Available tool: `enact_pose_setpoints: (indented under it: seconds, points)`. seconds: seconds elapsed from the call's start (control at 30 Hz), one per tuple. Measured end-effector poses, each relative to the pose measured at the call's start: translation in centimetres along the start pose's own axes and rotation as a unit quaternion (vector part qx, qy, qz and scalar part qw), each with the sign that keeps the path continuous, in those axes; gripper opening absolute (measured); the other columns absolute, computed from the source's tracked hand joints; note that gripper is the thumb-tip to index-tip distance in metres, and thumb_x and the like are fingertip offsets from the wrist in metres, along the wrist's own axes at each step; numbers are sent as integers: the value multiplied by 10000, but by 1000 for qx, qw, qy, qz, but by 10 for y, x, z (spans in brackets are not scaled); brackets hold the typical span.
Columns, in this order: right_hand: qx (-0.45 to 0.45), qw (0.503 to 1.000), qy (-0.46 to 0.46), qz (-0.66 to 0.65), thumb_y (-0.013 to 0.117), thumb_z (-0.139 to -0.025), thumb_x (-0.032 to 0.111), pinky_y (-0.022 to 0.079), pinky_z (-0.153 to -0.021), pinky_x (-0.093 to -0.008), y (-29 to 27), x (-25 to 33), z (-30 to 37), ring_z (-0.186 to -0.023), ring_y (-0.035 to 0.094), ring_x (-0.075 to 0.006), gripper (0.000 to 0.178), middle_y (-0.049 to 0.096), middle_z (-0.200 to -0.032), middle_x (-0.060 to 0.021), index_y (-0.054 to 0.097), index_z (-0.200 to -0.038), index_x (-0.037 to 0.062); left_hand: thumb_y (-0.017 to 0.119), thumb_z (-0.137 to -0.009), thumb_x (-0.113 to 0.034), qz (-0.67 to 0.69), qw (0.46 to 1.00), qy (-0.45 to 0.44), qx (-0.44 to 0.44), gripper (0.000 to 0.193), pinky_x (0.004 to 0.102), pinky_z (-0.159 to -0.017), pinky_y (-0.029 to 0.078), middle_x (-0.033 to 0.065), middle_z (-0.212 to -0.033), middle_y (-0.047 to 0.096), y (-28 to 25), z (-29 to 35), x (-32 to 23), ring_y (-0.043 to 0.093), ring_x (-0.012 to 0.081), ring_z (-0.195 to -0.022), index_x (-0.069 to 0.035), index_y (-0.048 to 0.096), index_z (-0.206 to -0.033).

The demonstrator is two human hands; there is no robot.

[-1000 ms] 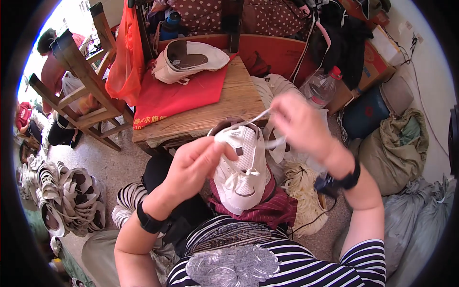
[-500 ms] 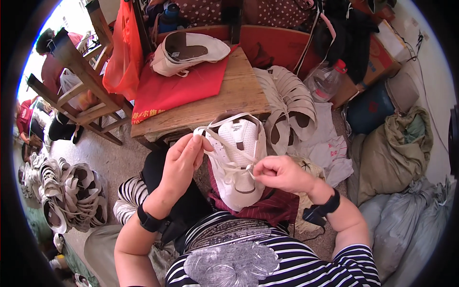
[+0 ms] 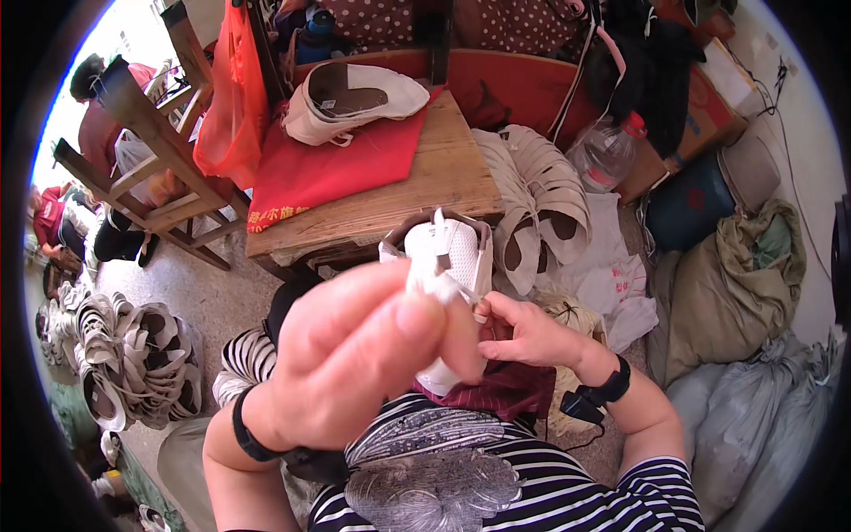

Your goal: The recorder is lacing a white athletic shoe in a workshop setting.

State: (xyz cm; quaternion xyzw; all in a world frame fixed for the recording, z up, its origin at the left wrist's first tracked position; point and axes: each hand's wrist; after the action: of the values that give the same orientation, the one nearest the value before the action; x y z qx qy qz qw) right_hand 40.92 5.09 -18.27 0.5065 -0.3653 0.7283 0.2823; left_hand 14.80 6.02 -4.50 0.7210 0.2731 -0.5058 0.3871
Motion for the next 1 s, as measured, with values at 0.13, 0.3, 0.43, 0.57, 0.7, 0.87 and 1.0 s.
enact_pose_setpoints:
  seconds: [0.13, 0.3, 0.43, 0.57, 0.7, 0.87, 1.0]
  points:
    - [-55, 995, -82, 27, 779, -865, 162, 476, -632, -255, 3, 5, -3, -707, 549, -94, 339, 584, -856, -29, 578, -1110, 44, 442, -1045, -266, -27, 999, 33, -29, 371, 251, -534, 352, 39, -673, 568, 21, -3, -27, 460, 103, -551, -1, 572, -821]
    - [-160, 962, -190, 113, 745, -881, 104, 484, -606, -262, 5, 5, -5, -681, 573, -110, 321, 581, -834, -35, 598, -1161, 48, 436, -1046, -377, -52, 992, 55, -103, 513, 303, -473, 329, 19, -574, 499, 27, -18, -33, 419, 145, -452, -108, 490, -613]
    - [-259, 921, -250, 148, 697, -899, 48, 491, -621, -276, 4, 23, -28, -691, 588, -148, 198, 615, -873, -86, 633, -1086, 33, 417, -1054, -369, -66, 992, 83, -70, 458, 303, -482, 342, 5, -598, 511, 21, -3, -41, 427, 140, -480, -105, 522, -694]
    - [-241, 901, -321, 166, 660, -865, -41, 508, -763, -300, -5, 33, -51, -851, 631, -238, 173, 641, -914, -104, 670, -1025, 25, 399, -1062, -362, -57, 993, 99, -6, 416, 303, -491, 355, -10, -621, 524, 6, -10, -28, 434, 136, -508, -103, 554, -776]
    - [-103, 933, -318, 132, 625, -933, 49, 504, -817, -283, -8, 39, -66, -904, 646, -207, 146, 663, -944, -92, 664, -1070, 18, 385, -1068, -356, -53, 992, 111, 35, 394, 304, -497, 364, -20, -639, 533, -4, -11, -18, 440, 132, -529, -102, 578, -837]
    - [115, 969, -89, -198, 569, -1017, 135, 476, -808, -230, -6, 35, -74, -883, 581, -51, 187, 622, -953, 32, 616, -1163, 27, 384, -1082, -342, 90, 978, 146, -115, 408, 254, -523, 352, 19, -648, 467, -25, -4, 7, 398, 98, -511, 16, 565, -1011]
    - [-34, 940, -100, -323, 573, -1002, 118, 478, -756, -223, -22, 31, -65, -755, 533, -51, 161, 557, -850, 40, 615, -1120, 16, 358, -1102, -244, 246, 944, 100, -195, 274, 237, -511, 351, -5, -817, 469, -89, 19, 12, 355, 46, -519, -41, 536, -1058]
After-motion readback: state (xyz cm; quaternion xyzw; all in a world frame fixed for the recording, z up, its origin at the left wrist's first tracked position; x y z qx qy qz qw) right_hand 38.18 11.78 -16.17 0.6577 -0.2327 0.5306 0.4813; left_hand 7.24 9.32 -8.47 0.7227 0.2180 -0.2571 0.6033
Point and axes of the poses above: each hand's wrist, its own z-axis away from the middle knuckle, its own y-axis out of the palm, x = y × z
